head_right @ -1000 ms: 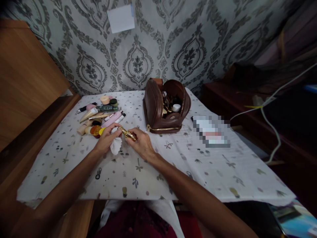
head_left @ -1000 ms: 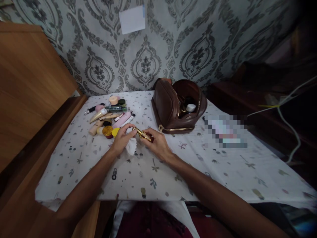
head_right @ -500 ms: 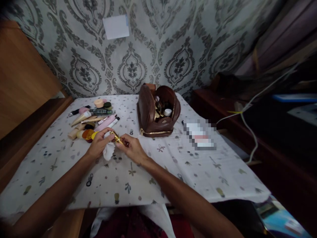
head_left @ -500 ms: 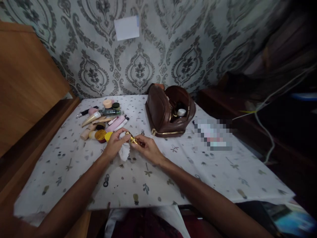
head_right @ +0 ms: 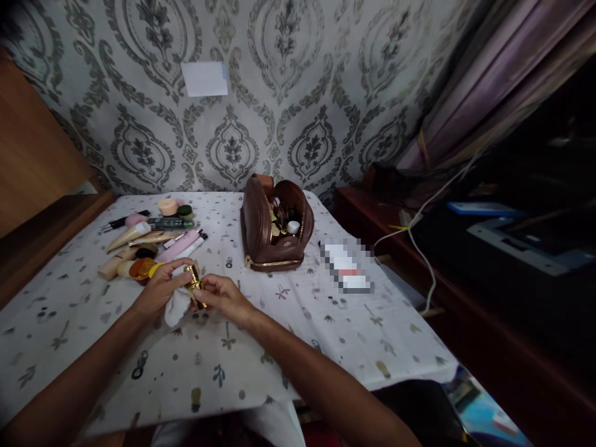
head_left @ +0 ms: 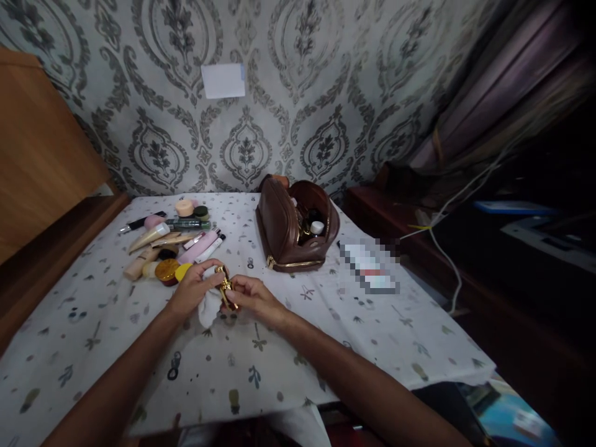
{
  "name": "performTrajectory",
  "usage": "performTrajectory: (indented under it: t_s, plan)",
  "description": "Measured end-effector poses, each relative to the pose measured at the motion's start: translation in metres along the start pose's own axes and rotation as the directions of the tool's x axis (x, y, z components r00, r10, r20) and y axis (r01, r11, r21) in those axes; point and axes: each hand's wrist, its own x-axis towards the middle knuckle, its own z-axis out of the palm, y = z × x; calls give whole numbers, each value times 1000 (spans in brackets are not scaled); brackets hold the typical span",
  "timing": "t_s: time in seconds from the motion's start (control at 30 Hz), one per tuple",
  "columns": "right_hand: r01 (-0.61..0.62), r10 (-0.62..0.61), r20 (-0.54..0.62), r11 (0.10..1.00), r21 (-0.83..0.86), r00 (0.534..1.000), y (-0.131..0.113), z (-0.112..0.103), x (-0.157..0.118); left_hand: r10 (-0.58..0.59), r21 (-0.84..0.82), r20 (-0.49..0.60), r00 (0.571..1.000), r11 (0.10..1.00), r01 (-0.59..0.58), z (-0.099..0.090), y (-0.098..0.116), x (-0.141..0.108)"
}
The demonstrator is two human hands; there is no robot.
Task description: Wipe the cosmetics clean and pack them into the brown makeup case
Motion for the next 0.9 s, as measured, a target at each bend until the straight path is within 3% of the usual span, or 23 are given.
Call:
performTrajectory:
  t_s: [0.17, 0.3, 0.5, 0.7, 0.9]
  plan:
    - [-24, 26, 18, 995, -100, 999, -9, -3, -2, 46, 136, -4, 999, 990, -45, -2, 3, 1]
    - [59, -89, -87, 953, -296, 992, -22, -9, -7, 147, 264, -2, 989, 954, -141, 5, 6, 2]
    - [130, -274, -233, 861, -492, 933, -42, -20, -31, 135, 397, 174, 975, 897, -195, 36, 17, 3]
    - [166, -402, -216, 726, -668, 890, -51, -39, -60, 142, 424, 273, 951, 870, -252, 74, 17, 8]
    - [153, -415, -190, 663, -733, 890, -52, -49, -80, 43, 505, 402, 915, 823, -261, 82, 2, 10]
